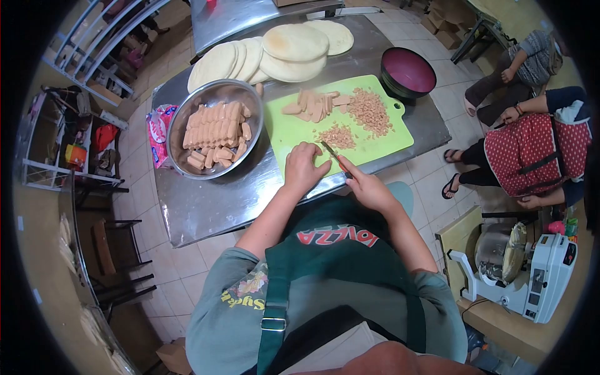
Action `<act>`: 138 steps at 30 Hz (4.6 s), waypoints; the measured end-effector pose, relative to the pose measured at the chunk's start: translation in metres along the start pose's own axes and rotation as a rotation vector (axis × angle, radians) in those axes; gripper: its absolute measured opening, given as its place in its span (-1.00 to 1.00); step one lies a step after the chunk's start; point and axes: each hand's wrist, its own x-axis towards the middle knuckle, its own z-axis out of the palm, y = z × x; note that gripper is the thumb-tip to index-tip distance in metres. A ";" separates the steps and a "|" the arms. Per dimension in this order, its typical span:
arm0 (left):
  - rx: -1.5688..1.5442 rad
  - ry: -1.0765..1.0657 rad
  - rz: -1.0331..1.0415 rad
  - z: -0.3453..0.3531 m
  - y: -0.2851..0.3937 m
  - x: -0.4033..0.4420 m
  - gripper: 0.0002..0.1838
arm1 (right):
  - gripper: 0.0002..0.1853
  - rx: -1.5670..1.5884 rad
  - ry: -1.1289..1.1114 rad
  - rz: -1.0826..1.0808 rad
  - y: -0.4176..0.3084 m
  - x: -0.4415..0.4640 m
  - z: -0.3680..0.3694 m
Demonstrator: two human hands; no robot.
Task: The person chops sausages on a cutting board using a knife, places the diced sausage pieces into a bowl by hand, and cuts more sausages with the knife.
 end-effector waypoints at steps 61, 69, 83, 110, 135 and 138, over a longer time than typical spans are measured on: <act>0.085 0.061 -0.205 -0.011 -0.015 0.001 -0.90 | -0.40 -0.377 0.040 -0.037 -0.039 0.007 0.022; 0.077 0.067 -0.170 -0.009 -0.017 0.001 -0.90 | -0.42 -0.278 0.062 -0.059 -0.024 -0.030 0.004; 0.237 -0.073 0.222 -0.030 0.008 -0.007 -0.45 | -0.43 -0.555 0.508 -0.209 -0.014 -0.019 -0.006; 0.386 -0.321 -0.078 0.007 0.006 0.009 0.03 | -0.63 0.574 0.751 -0.162 0.105 0.088 -0.067; -0.530 0.107 0.089 0.077 0.020 0.134 -0.47 | -0.50 -0.189 0.703 -0.025 0.095 0.063 -0.113; -0.689 0.127 -0.018 0.077 0.016 0.125 -0.49 | -0.49 -0.463 0.704 0.060 0.082 0.069 -0.120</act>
